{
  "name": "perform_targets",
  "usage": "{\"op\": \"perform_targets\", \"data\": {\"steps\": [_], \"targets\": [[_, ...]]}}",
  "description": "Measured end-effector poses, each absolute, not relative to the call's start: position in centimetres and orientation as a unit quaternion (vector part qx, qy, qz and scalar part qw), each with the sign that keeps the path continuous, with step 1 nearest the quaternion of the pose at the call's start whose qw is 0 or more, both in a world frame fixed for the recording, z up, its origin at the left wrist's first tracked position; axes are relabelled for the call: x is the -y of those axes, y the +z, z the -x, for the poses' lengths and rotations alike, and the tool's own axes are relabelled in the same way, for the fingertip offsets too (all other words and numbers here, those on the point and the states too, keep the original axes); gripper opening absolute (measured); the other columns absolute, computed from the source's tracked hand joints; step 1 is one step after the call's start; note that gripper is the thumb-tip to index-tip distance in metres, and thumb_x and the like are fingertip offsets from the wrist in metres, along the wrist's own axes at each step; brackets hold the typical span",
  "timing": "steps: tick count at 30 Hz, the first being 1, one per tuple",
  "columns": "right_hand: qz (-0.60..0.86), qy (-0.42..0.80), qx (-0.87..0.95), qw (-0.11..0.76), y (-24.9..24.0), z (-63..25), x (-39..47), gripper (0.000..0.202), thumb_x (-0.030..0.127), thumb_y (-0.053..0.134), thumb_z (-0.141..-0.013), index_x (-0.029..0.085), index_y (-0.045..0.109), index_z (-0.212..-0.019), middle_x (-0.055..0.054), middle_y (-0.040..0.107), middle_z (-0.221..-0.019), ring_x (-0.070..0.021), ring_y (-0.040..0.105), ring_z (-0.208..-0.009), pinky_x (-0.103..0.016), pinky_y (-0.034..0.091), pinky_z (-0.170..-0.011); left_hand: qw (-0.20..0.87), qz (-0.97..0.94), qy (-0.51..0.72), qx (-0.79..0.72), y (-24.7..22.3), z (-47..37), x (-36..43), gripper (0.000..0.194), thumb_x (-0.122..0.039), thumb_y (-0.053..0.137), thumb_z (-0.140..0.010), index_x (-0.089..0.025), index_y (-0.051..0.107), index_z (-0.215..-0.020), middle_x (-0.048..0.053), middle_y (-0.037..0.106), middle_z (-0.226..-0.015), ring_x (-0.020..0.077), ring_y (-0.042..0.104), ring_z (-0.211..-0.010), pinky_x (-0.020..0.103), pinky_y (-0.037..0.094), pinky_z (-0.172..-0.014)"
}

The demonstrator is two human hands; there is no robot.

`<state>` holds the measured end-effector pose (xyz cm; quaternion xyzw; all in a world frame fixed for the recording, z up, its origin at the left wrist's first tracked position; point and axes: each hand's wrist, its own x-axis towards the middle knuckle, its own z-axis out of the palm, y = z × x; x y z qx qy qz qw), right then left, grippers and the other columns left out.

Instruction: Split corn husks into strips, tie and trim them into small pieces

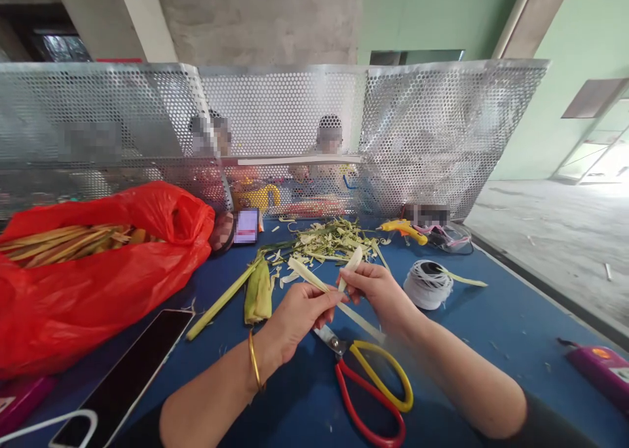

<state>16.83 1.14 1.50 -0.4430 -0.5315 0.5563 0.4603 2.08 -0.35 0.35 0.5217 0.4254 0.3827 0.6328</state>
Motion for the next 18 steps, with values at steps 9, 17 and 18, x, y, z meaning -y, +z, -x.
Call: {"op": "perform_targets", "data": {"steps": [9,17,18], "targets": [[0.493,0.289,0.613,0.546,2.2,-18.0,-1.6,0.029,0.046,0.055,-0.078,0.019,0.059,-0.069,-0.002,0.061,-0.066,-0.0154,0.055,-0.065,-0.029,0.043,-0.063,0.666,-0.441,0.437,-0.413,1.3,-1.7,0.4,0.029,-0.038,0.077,-0.062,-0.013,0.073,-0.074,0.001,0.061,-0.053,0.0102,0.052,-0.051,0.023,0.042,-0.055],[0.461,0.159,0.765,0.421,3.4,-17.1,1.5,0.028,0.036,0.051,-0.087,0.019,0.057,-0.065,0.000,0.058,-0.065,-0.0132,0.051,-0.063,-0.026,0.036,-0.061,0.661,-0.357,0.553,-0.360,2.4,-1.4,0.5,0.030,-0.025,0.081,-0.056,-0.015,0.072,-0.083,0.006,0.074,-0.081,0.0218,0.067,-0.084,0.033,0.049,-0.082],[0.466,0.207,0.765,0.393,2.9,-16.5,1.6,0.029,0.038,0.052,-0.085,0.019,0.056,-0.064,0.000,0.058,-0.065,-0.0129,0.051,-0.062,-0.026,0.036,-0.060,0.661,-0.353,0.556,-0.361,2.4,-1.5,0.5,0.031,-0.026,0.081,-0.055,-0.015,0.072,-0.083,0.006,0.074,-0.080,0.0224,0.067,-0.085,0.033,0.049,-0.082]]}}
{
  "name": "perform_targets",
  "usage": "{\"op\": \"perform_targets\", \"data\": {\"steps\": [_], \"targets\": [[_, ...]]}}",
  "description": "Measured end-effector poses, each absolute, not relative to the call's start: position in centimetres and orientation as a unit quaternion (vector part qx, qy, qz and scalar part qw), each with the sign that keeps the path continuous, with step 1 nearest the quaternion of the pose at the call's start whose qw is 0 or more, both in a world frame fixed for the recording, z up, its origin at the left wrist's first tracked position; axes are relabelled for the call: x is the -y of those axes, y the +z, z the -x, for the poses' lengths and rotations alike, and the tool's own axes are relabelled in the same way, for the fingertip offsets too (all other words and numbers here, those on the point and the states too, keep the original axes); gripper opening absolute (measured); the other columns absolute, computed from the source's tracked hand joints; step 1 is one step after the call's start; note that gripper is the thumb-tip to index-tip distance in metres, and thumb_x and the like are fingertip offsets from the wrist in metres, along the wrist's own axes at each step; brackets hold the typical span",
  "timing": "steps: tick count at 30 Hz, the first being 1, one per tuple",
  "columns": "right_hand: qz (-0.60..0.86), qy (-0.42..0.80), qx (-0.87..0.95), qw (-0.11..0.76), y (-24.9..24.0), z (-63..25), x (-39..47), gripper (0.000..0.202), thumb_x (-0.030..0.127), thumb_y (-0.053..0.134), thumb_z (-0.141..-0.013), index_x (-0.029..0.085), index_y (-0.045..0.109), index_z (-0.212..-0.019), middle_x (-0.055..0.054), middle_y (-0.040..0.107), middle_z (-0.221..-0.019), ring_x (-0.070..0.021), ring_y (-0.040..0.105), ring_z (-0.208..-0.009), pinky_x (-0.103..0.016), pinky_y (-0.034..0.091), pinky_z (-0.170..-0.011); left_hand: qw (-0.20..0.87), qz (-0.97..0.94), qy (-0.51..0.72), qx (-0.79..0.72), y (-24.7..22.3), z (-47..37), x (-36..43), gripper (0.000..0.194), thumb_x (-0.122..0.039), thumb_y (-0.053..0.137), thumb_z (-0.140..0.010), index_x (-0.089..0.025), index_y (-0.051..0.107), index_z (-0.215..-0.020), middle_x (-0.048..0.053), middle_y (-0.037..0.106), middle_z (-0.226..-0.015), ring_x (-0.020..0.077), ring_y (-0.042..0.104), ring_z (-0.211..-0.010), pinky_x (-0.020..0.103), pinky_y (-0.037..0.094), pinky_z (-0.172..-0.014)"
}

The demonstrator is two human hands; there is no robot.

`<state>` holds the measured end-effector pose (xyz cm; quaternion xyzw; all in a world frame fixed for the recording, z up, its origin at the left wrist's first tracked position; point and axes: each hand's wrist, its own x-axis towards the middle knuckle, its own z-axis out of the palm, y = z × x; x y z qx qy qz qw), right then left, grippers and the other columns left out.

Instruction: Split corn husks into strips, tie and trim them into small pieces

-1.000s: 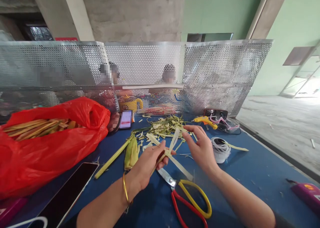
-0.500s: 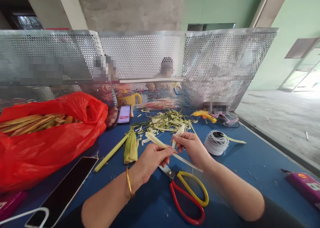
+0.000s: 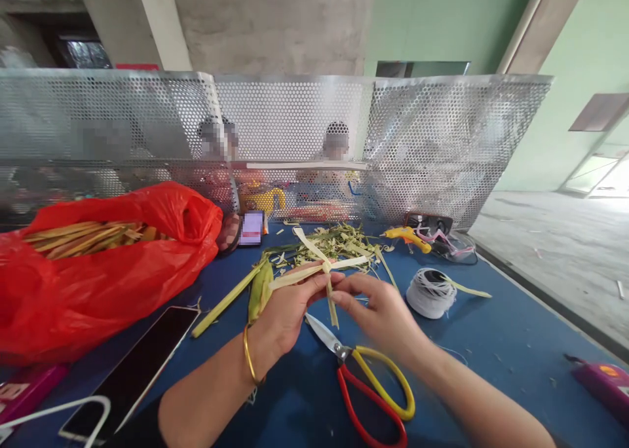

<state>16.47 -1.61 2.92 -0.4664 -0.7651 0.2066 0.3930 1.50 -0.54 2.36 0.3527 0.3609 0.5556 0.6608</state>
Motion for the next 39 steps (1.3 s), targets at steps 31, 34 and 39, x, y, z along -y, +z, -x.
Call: {"op": "perform_targets", "data": {"steps": [31,34,39], "targets": [[0.447,0.007,0.837,0.316,1.6,-16.3,1.1,0.030,0.027,0.040,-0.094,0.021,0.047,-0.065,0.003,0.051,-0.053,-0.0128,0.049,-0.055,-0.023,0.037,-0.062,0.596,-0.472,0.479,-0.439,1.9,-1.2,-0.1,0.024,-0.036,0.073,-0.062,-0.015,0.065,-0.071,-0.009,0.039,-0.044,0.0046,0.026,-0.041,0.022,0.017,-0.042],[0.458,0.053,0.834,0.303,2.3,-16.5,1.6,0.033,0.030,0.040,-0.092,0.021,0.044,-0.060,0.003,0.049,-0.052,-0.0123,0.046,-0.055,-0.022,0.035,-0.060,0.574,-0.500,0.466,-0.451,2.3,-1.0,-0.2,0.025,-0.037,0.074,-0.061,-0.015,0.064,-0.070,-0.010,0.037,-0.044,0.0047,0.023,-0.042,0.023,0.015,-0.042],[0.470,0.141,0.827,0.273,3.5,-17.1,1.9,0.032,0.032,0.041,-0.089,0.020,0.049,-0.061,0.001,0.050,-0.055,-0.0118,0.045,-0.057,-0.023,0.032,-0.058,0.610,-0.496,0.433,-0.441,2.6,-0.4,-0.6,0.031,-0.040,0.076,-0.059,-0.015,0.063,-0.071,-0.010,0.036,-0.046,0.0043,0.022,-0.043,0.023,0.012,-0.043]]}}
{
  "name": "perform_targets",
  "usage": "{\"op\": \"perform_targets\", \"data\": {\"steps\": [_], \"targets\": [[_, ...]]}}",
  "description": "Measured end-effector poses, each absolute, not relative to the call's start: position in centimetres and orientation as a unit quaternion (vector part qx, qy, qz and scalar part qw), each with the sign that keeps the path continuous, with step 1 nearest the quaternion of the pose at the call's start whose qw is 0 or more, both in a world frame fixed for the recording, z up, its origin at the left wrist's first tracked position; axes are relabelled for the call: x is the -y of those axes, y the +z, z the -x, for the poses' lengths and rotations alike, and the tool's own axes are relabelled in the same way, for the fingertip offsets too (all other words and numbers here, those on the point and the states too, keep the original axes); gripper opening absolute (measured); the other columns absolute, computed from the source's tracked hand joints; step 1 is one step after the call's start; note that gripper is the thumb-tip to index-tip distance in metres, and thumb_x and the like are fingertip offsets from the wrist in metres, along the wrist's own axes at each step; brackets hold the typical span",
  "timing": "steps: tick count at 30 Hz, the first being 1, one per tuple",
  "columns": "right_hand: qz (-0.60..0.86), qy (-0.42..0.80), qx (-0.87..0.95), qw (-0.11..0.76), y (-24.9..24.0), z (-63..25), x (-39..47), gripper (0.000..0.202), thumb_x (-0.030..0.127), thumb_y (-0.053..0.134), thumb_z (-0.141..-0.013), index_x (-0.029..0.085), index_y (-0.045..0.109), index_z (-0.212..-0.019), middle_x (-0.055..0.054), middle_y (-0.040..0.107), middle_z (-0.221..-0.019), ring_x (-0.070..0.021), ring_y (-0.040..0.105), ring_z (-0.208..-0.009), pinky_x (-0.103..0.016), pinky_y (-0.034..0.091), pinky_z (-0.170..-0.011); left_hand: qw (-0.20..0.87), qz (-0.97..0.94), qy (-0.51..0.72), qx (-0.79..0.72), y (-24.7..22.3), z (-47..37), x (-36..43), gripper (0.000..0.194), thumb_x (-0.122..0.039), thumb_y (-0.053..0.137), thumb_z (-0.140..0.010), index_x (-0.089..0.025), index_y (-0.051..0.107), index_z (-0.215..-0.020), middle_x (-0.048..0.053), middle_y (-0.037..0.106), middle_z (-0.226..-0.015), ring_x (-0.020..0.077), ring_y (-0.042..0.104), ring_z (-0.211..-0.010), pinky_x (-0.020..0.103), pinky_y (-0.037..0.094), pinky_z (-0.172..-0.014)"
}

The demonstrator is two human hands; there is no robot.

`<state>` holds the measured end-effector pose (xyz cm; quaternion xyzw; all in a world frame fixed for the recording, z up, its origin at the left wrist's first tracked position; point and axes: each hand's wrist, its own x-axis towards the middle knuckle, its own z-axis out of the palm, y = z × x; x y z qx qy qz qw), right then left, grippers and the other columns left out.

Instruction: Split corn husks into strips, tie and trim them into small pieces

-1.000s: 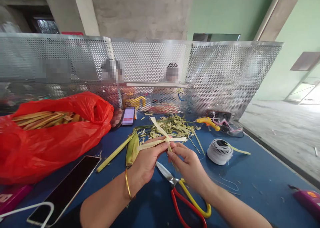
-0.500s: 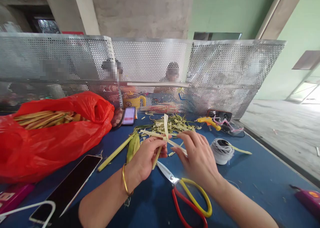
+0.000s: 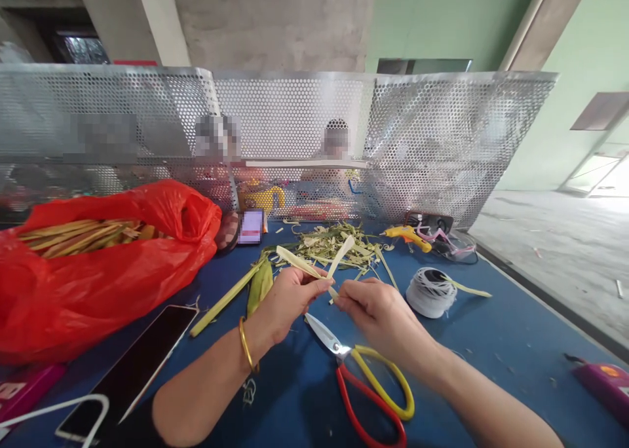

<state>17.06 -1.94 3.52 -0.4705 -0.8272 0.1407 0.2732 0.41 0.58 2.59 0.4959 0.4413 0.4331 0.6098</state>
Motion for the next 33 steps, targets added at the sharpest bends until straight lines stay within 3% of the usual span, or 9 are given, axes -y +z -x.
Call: {"op": "perform_targets", "data": {"steps": [4,7,13,17,21,27,30,33], "targets": [[0.509,0.284,0.766,0.270,3.8,-18.1,0.4,0.041,0.051,0.044,-0.085,0.019,0.057,-0.063,0.002,0.049,-0.056,-0.0106,0.040,-0.053,-0.025,0.029,-0.052,0.656,-0.492,0.395,-0.414,2.5,0.1,-0.7,0.037,-0.048,0.071,-0.065,-0.013,0.066,-0.075,-0.007,0.042,-0.052,0.0043,0.029,-0.044,0.022,0.015,-0.042],[0.510,0.398,0.687,0.330,3.4,-18.4,-1.0,0.050,0.063,0.050,-0.076,0.018,0.051,-0.055,0.002,0.046,-0.054,-0.0099,0.040,-0.052,-0.025,0.030,-0.051,0.660,-0.497,0.384,-0.413,2.4,-0.1,-0.5,0.040,-0.052,0.062,-0.073,-0.013,0.067,-0.074,-0.004,0.045,-0.055,0.0050,0.032,-0.043,0.022,0.018,-0.041],[0.464,0.549,0.538,0.440,1.4,-16.6,-1.1,0.046,0.059,0.068,-0.062,0.018,0.048,-0.056,0.007,0.042,-0.046,-0.0059,0.034,-0.041,-0.023,0.026,-0.044,0.603,-0.559,0.346,-0.451,1.7,-1.1,-0.2,0.036,-0.048,0.069,-0.068,-0.015,0.061,-0.056,-0.005,0.043,-0.047,0.0062,0.031,-0.043,0.024,0.018,-0.043],[0.461,0.544,0.501,0.490,1.0,-15.9,-0.7,0.043,0.057,0.070,-0.059,0.017,0.055,-0.059,0.007,0.043,-0.043,-0.0059,0.033,-0.037,-0.023,0.023,-0.040,0.586,-0.553,0.379,-0.456,1.0,-1.4,-0.4,0.029,-0.043,0.076,-0.061,-0.016,0.064,-0.060,-0.007,0.039,-0.044,0.0062,0.028,-0.043,0.024,0.017,-0.044],[0.439,0.533,0.488,0.534,1.4,-16.1,-0.7,0.042,0.055,0.072,-0.059,0.016,0.058,-0.060,0.005,0.047,-0.045,-0.0067,0.039,-0.042,-0.022,0.030,-0.044,0.629,-0.494,0.406,-0.442,0.8,-1.5,-0.4,0.033,-0.048,0.074,-0.060,-0.017,0.065,-0.066,-0.008,0.036,-0.044,0.0052,0.023,-0.041,0.024,0.013,-0.043],[0.445,0.555,0.453,0.537,1.3,-16.3,-0.7,0.039,0.050,0.077,-0.051,0.015,0.061,-0.058,0.003,0.052,-0.049,-0.0077,0.044,-0.045,-0.024,0.036,-0.047,0.647,-0.521,0.364,-0.422,1.0,-1.3,-0.2,0.025,-0.039,0.072,-0.061,-0.014,0.067,-0.064,-0.009,0.030,-0.041,0.0050,0.021,-0.041,0.025,0.010,-0.045],[0.451,0.525,0.483,0.536,1.0,-16.5,-1.1,0.038,0.052,0.072,-0.058,0.016,0.061,-0.062,0.003,0.050,-0.051,-0.0091,0.045,-0.046,-0.025,0.038,-0.049,0.648,-0.531,0.348,-0.420,1.1,-1.0,-0.3,0.024,-0.038,0.070,-0.062,-0.014,0.068,-0.065,-0.008,0.032,-0.041,0.0057,0.023,-0.041,0.025,0.012,-0.045],[0.487,0.370,0.565,0.554,1.4,-17.3,-1.4,0.038,0.053,0.060,-0.073,0.016,0.064,-0.081,-0.001,0.057,-0.062,-0.0144,0.053,-0.057,-0.029,0.042,-0.056,0.642,-0.544,0.333,-0.424,1.1,-0.8,-0.3,0.032,-0.047,0.066,-0.068,-0.014,0.070,-0.068,-0.007,0.033,-0.043,0.0064,0.023,-0.042,0.025,0.014,-0.045]]}}
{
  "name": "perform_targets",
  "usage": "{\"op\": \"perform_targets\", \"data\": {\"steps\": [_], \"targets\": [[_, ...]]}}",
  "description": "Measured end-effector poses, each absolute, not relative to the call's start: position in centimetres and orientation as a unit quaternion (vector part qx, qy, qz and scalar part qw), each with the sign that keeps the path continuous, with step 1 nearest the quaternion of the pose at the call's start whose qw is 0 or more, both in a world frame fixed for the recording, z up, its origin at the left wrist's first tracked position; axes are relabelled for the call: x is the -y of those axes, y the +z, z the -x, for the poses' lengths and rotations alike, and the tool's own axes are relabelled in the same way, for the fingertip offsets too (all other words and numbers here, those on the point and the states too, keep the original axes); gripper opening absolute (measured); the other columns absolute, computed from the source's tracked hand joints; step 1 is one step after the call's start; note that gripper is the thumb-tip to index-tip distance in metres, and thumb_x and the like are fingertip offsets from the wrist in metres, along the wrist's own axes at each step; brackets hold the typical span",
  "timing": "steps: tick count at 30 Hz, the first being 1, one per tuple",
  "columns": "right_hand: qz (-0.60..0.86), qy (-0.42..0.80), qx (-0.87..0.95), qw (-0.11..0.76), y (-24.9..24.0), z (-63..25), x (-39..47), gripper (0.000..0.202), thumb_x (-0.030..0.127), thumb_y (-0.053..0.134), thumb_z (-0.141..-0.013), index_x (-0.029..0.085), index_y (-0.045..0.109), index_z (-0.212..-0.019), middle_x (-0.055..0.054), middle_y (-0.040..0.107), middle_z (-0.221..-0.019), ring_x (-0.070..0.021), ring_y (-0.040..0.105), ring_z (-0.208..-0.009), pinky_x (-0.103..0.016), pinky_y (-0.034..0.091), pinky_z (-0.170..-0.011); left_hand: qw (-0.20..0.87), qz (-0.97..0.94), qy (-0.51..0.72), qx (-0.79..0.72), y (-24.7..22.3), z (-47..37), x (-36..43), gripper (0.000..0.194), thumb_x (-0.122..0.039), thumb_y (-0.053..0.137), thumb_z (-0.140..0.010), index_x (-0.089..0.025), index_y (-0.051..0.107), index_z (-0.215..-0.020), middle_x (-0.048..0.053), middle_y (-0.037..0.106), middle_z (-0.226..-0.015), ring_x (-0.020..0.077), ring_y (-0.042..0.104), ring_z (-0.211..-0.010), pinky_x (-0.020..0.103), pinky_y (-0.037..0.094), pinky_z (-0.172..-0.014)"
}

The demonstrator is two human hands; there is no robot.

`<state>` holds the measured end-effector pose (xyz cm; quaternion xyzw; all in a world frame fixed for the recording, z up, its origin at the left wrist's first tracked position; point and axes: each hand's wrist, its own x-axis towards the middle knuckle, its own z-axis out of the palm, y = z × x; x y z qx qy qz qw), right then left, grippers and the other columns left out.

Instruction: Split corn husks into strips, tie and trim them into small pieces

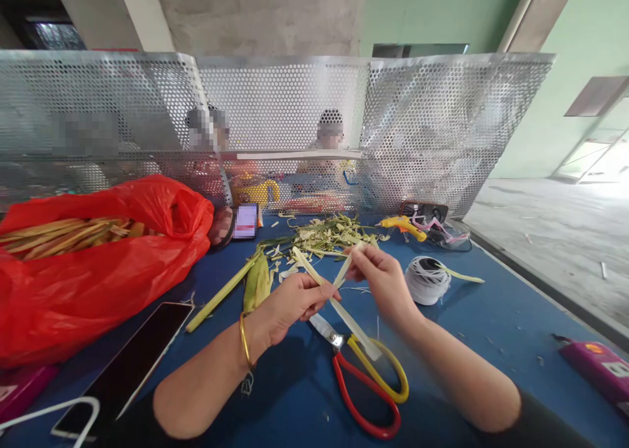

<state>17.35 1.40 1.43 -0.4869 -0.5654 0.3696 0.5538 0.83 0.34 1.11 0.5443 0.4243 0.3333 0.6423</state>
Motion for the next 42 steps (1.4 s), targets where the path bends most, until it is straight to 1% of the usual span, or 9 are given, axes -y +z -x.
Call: {"op": "perform_targets", "data": {"steps": [3,6,10,17,24,30,33,38,42], "targets": [[0.518,0.097,0.665,0.529,2.6,-18.2,-1.0,0.031,0.043,0.052,-0.085,0.019,0.065,-0.098,-0.007,0.063,-0.087,-0.0196,0.059,-0.081,-0.034,0.042,-0.071,0.608,-0.583,0.320,-0.434,0.9,-1.0,-0.1,0.039,-0.051,0.060,-0.075,-0.014,0.072,-0.068,-0.005,0.037,-0.046,0.0075,0.026,-0.044,0.024,0.018,-0.046],[0.485,-0.004,0.784,0.386,3.3,-18.0,0.1,0.025,0.036,0.051,-0.089,0.022,0.070,-0.081,-0.004,0.065,-0.081,-0.0178,0.059,-0.080,-0.035,0.036,-0.080,0.557,-0.643,0.281,-0.445,0.3,-1.6,0.4,0.036,-0.046,0.060,-0.076,-0.015,0.072,-0.065,-0.004,0.039,-0.045,0.0087,0.030,-0.045,0.024,0.020,-0.046],[0.477,0.120,0.813,0.313,2.8,-16.9,1.0,0.025,0.029,0.059,-0.084,0.019,0.062,-0.061,0.002,0.058,-0.064,-0.0108,0.053,-0.061,-0.026,0.036,-0.064,0.518,-0.689,0.264,-0.433,-0.4,-2.3,1.0,0.024,-0.033,0.059,-0.075,-0.016,0.072,-0.064,-0.003,0.046,-0.046,0.0106,0.038,-0.047,0.023,0.025,-0.048],[0.469,0.176,0.736,0.456,1.1,-16.2,0.3,0.031,0.024,0.057,-0.081,0.018,0.051,-0.052,0.002,0.050,-0.057,-0.0103,0.047,-0.055,-0.023,0.036,-0.054,0.517,-0.698,0.237,-0.436,0.1,-2.1,1.1,0.028,-0.033,0.057,-0.077,-0.016,0.069,-0.058,-0.003,0.047,-0.043,0.0101,0.040,-0.043,0.024,0.028,-0.047],[0.465,0.070,0.745,0.473,3.1,-17.6,0.6,0.020,0.031,0.049,-0.089,0.020,0.066,-0.088,-0.005,0.068,-0.090,-0.0178,0.061,-0.085,-0.029,0.043,-0.077,0.632,-0.553,0.330,-0.431,0.4,-1.5,0.2,0.046,-0.057,0.059,-0.074,-0.013,0.073,-0.072,-0.001,0.053,-0.050,0.0080,0.039,-0.042,0.023,0.027,-0.044],[0.539,0.134,0.778,0.293,4.0,-17.7,2.0,0.034,0.042,0.045,-0.091,0.021,0.065,-0.072,0.000,0.062,-0.062,-0.0134,0.054,-0.058,-0.024,0.032,-0.053,0.683,-0.468,0.391,-0.402,1.5,-0.2,0.1,0.045,-0.057,0.062,-0.072,-0.013,0.068,-0.068,0.002,0.059,-0.057,0.0084,0.047,-0.048,0.022,0.032,-0.046],[0.545,0.160,0.784,0.252,3.3,-16.7,2.8,0.028,0.041,0.050,-0.087,0.021,0.064,-0.073,0.002,0.059,-0.059,-0.0121,0.048,-0.054,-0.023,0.029,-0.051,0.669,-0.466,0.403,-0.416,1.7,0.0,1.1,0.037,-0.048,0.071,-0.066,-0.012,0.065,-0.065,0.001,0.057,-0.055,0.0071,0.046,-0.046,0.021,0.031,-0.045],[0.496,0.234,0.792,0.268,2.5,-15.4,3.6,0.030,0.035,0.050,-0.085,0.018,0.057,-0.061,0.002,0.055,-0.054,-0.0107,0.043,-0.052,-0.023,0.030,-0.053,0.617,-0.430,0.481,-0.451,0.7,0.4,3.1,0.031,-0.038,0.078,-0.060,-0.014,0.060,-0.068,-0.003,0.055,-0.051,0.0060,0.044,-0.044,0.019,0.029,-0.042],[0.464,0.351,0.723,0.372,1.7,-15.4,3.2,0.035,0.040,0.042,-0.086,0.017,0.063,-0.072,-0.001,0.061,-0.064,-0.0138,0.053,-0.062,-0.025,0.040,-0.061,0.705,-0.340,0.495,-0.377,-0.1,0.8,4.6,0.033,-0.036,0.079,-0.062,-0.015,0.052,-0.064,-0.006,0.047,-0.050,0.0033,0.039,-0.042,0.016,0.028,-0.041]]}}
